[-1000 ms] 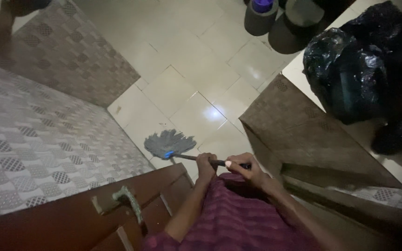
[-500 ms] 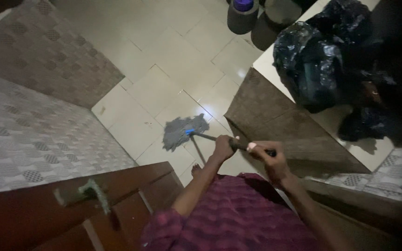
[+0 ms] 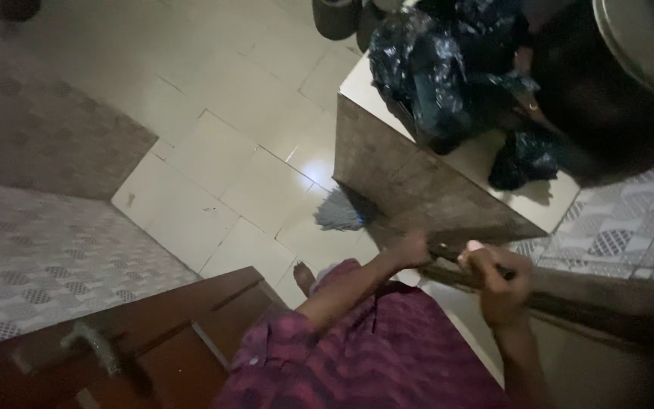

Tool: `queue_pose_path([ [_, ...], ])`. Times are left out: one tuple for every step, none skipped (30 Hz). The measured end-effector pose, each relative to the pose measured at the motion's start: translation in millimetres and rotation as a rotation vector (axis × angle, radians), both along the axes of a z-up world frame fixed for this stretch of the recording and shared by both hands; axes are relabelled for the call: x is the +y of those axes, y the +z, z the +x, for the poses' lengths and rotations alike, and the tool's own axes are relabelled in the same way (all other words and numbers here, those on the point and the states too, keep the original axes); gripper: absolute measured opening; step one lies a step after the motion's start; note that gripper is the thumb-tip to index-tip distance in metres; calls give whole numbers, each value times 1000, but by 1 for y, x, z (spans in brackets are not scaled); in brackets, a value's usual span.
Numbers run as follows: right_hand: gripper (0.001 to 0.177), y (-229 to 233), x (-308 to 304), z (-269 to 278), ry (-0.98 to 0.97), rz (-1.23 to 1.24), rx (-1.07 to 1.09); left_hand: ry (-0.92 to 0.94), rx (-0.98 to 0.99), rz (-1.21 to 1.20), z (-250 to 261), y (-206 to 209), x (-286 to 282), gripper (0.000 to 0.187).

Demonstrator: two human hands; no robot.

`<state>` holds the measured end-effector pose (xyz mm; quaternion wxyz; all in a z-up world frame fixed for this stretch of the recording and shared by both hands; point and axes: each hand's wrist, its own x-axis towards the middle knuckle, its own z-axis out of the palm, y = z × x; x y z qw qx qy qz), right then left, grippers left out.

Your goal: The person is using a mop to clean a tiled floor in a narrow indoor area.

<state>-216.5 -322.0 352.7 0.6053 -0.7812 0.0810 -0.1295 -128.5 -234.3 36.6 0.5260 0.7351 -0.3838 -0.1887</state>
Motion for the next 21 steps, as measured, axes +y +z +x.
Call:
queue_pose_path([
  [24,-10,-11,-14,-6,6,4,-6,4,6,-9,-31,-11,34],
  [20,-20,-20,-27,3,-399,35,-58,-167,-119,-18,-62,-21,29],
  [19,-29,-29,-38,9,-804,64,-111,-343,-247,-22,-92,-30,25],
  [19,-11,-16,-35,2,-798,66,-119,-342,-242,-26,-76,-26,25],
  [26,8,-3,-33,-108,-438,206,-127,-170,-41,-32,-59,-25,36],
  [37,26,10,-31,-213,-73,335,-123,-1,164,-38,-43,-24,52],
  [37,18,12,-34,-227,-73,336,-136,-2,161,-34,-16,-15,52],
  [36,10,14,-37,-267,-28,248,-190,72,268,-29,10,-6,41],
  [34,3,17,-42,-306,15,164,-248,145,377,-28,36,4,34],
  [34,-13,13,-50,-319,14,169,-262,147,375,-28,43,8,34],
  [35,-30,11,-54,-292,147,79,-273,198,349,-22,49,16,34],
  [37,-47,10,-58,-263,279,-12,-285,248,324,-16,56,24,35],
  [37,-45,21,-56,-271,282,-18,-293,243,327,-11,39,31,35],
  [36,-43,33,-53,-289,281,-24,-372,222,421,-6,23,39,39],
  [35,-41,43,-51,-307,277,-30,-451,201,513,-1,6,45,43],
  [35,-49,51,-49,-314,277,-35,-457,195,515,6,4,55,43],
  [35,-57,59,-46,-272,288,-98,-424,99,421,12,3,67,36],
  [34,-66,68,-44,-229,299,-160,-390,4,327,19,2,79,29],
  [34,-79,78,-42,-235,302,-158,-396,7,331,27,9,96,29],
  [35,-92,88,-39,-192,304,-223,-360,63,504,36,16,113,31],
  [36,-106,98,-35,-152,303,-293,-325,112,675,47,24,129,33],
])
